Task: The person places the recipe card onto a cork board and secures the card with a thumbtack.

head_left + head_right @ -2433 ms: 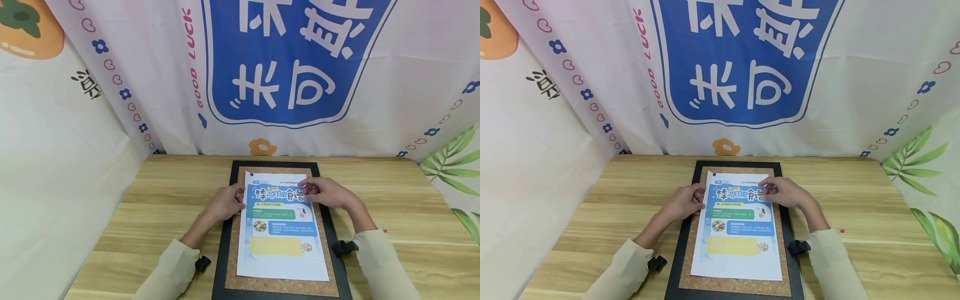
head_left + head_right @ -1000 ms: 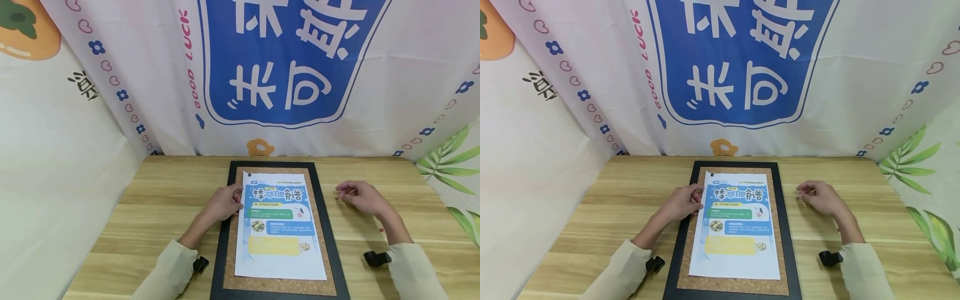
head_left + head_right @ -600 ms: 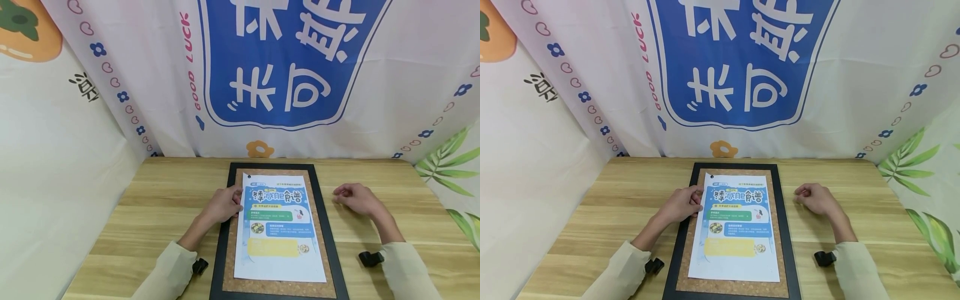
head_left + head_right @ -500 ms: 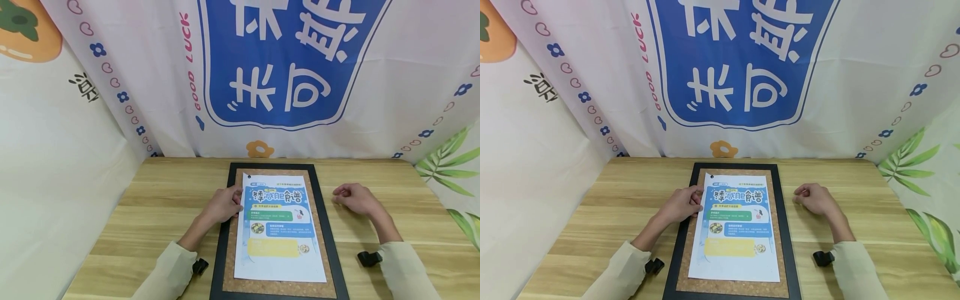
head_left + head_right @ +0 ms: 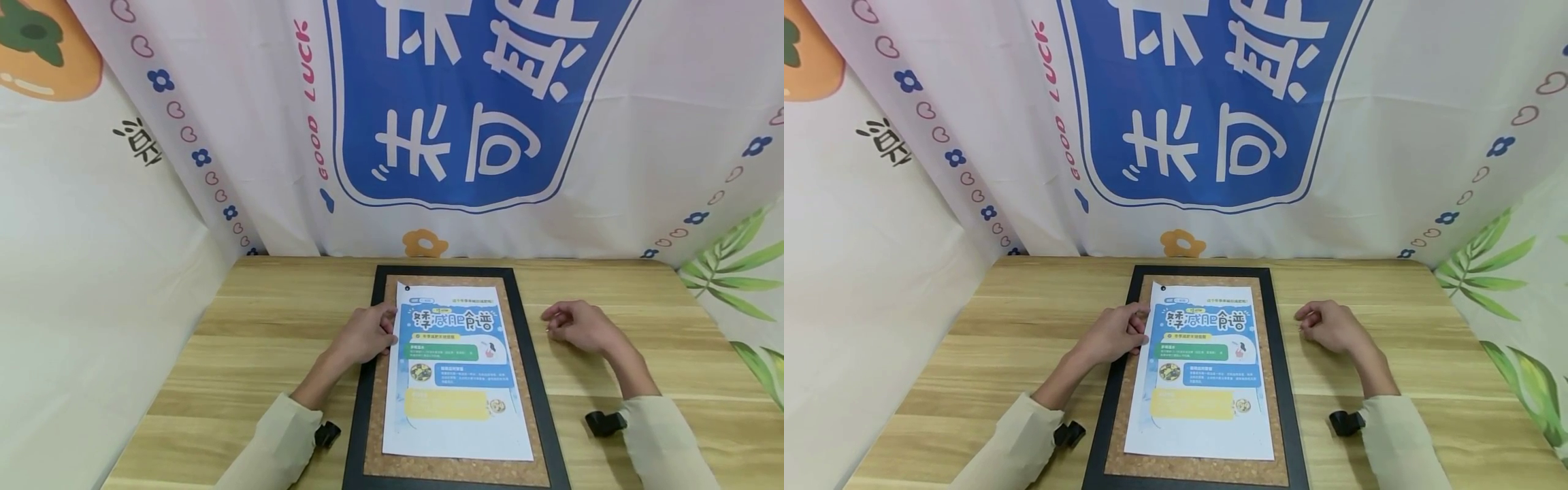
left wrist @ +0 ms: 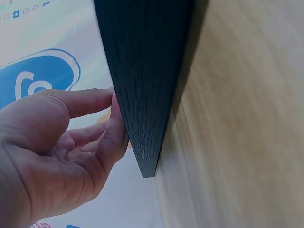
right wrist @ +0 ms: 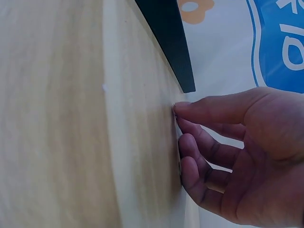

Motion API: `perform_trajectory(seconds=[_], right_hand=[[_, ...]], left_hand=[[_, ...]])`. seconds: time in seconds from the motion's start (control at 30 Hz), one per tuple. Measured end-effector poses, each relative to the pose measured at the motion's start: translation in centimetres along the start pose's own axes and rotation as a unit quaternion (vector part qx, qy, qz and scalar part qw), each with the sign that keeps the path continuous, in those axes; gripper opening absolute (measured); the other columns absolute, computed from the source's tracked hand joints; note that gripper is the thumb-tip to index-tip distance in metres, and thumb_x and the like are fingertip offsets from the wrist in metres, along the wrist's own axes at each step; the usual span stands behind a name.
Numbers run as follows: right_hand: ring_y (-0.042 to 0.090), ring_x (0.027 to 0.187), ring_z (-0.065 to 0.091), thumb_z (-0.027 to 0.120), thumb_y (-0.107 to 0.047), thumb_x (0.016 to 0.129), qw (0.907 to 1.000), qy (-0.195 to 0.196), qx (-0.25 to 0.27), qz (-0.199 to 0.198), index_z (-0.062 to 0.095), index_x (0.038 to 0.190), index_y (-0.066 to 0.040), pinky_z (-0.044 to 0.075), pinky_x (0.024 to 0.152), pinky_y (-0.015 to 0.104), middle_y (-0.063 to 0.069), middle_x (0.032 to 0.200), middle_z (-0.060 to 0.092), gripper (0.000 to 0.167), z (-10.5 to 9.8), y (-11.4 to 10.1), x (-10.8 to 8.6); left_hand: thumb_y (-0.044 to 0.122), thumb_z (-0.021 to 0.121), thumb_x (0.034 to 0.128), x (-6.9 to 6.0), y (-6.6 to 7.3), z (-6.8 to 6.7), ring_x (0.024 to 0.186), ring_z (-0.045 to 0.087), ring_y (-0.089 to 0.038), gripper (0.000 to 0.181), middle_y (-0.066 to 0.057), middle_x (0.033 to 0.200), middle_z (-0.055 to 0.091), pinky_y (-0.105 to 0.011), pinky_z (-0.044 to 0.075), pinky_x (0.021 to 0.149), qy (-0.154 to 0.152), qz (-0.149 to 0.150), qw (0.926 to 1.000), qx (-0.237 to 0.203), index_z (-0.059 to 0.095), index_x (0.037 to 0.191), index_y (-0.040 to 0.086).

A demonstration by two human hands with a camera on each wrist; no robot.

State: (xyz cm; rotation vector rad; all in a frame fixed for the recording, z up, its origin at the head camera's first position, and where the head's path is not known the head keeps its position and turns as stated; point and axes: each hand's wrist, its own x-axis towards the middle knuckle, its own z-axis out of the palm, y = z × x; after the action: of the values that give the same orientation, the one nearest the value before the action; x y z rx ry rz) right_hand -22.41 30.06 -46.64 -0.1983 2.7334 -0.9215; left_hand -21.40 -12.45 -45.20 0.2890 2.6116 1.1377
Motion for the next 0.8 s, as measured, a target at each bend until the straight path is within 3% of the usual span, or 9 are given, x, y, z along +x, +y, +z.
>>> perform_trajectory(seconds=[0.23,0.8], right_hand=[[0.019,0.091,0.064,0.075,-0.004,0.095,0.9997,-0.024,0.008,-0.004,0.072,0.122,0.003,0.050,0.084,0.035,0.008,0.100,0.074,0.029,-0.55,0.10,-0.37],[0.018,0.085,0.063,0.075,-0.004,0.096,0.9991,-0.007,-0.019,-0.038,0.078,0.111,-0.002,0.052,0.076,0.034,0.006,0.095,0.074,0.015,0.31,-0.22,-0.33]], left_hand=[[-0.005,0.074,0.0959,0.04,-0.02,-0.03,0.064,0.067,-0.014,0.057,-0.009,0.093,0.065,-0.024,0.058,0.058,-0.002,0.001,1.0000,-0.002,0.056,0.149,-0.003],[-0.006,0.074,0.0961,-0.10,-0.18,0.04,0.064,0.067,-0.014,0.056,-0.009,0.092,0.065,-0.024,0.059,0.059,-0.001,0.014,0.9999,-0.004,0.056,0.150,-0.003]])
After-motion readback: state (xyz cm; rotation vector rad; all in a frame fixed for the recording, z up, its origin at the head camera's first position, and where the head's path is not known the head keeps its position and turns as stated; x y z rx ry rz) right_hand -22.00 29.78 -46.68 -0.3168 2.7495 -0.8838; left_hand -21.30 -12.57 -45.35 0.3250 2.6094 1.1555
